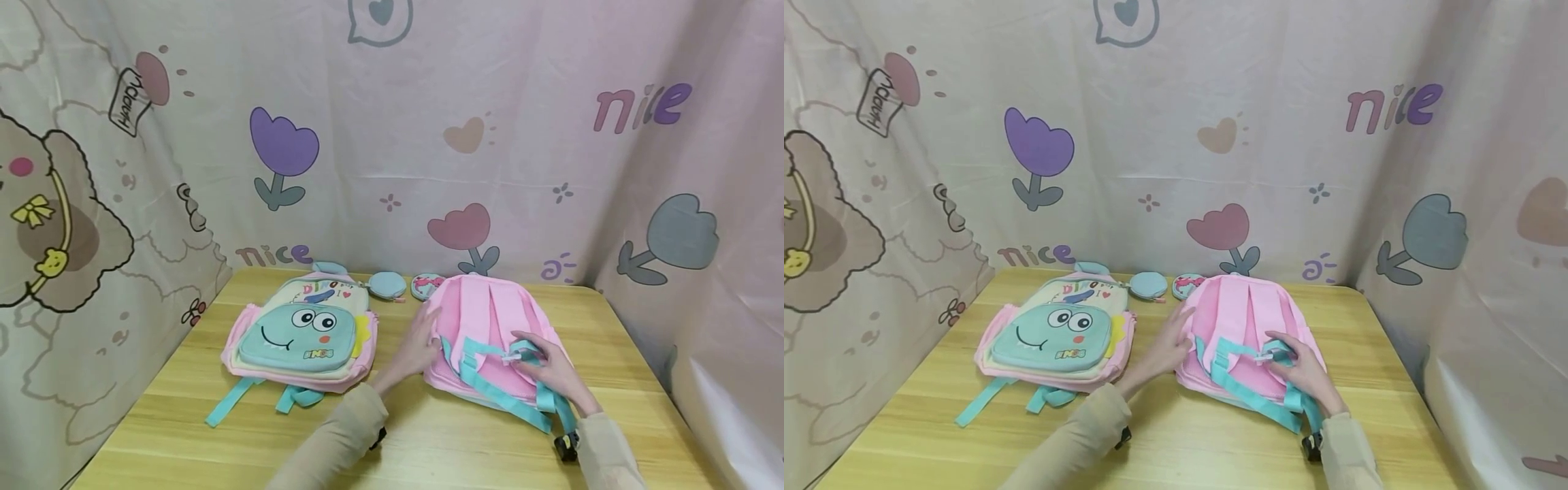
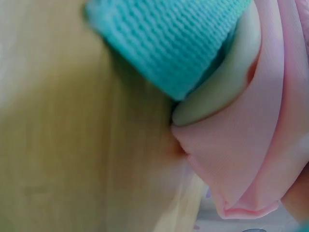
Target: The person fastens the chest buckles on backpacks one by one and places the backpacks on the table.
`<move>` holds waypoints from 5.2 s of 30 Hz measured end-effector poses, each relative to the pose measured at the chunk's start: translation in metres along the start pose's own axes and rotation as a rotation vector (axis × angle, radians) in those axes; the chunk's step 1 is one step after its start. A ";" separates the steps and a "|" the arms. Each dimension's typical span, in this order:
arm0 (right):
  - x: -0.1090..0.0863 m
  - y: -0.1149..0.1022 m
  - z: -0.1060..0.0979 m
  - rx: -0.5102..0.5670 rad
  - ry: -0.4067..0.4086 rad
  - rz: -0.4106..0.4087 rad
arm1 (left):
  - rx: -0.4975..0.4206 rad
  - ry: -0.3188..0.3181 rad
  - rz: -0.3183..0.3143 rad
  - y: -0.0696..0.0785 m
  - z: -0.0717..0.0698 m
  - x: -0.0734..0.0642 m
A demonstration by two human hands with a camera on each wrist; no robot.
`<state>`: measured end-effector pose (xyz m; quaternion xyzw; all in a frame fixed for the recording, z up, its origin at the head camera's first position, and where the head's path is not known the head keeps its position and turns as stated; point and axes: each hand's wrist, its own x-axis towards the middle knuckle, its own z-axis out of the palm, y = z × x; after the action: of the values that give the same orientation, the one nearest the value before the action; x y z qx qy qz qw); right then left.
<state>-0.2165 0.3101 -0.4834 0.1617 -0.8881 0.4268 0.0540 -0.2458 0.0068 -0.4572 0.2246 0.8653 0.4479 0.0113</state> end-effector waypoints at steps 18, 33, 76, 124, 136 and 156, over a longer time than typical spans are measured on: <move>0.000 0.001 0.006 -0.014 0.018 -0.025 | -0.102 -0.331 0.084 0.006 0.034 0.013; -0.001 -0.001 0.008 -0.072 0.087 0.002 | -0.195 -0.431 -0.037 -0.001 0.040 0.017; -0.002 0.002 0.013 -0.081 0.103 -0.119 | -0.589 -0.420 -0.090 -0.013 0.035 0.018; -0.004 0.007 0.007 0.040 0.024 -0.141 | -0.258 -0.135 -0.042 0.002 0.050 0.014; -0.006 0.003 0.009 0.007 0.040 -0.130 | -0.300 -0.163 -0.055 0.003 0.050 0.012; -0.004 0.002 0.009 0.050 0.046 -0.132 | -0.277 -0.206 -0.058 0.003 0.047 0.014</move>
<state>-0.2128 0.3053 -0.4912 0.2112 -0.8631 0.4481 0.0984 -0.2465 0.0504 -0.4806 0.2408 0.7958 0.5368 0.1435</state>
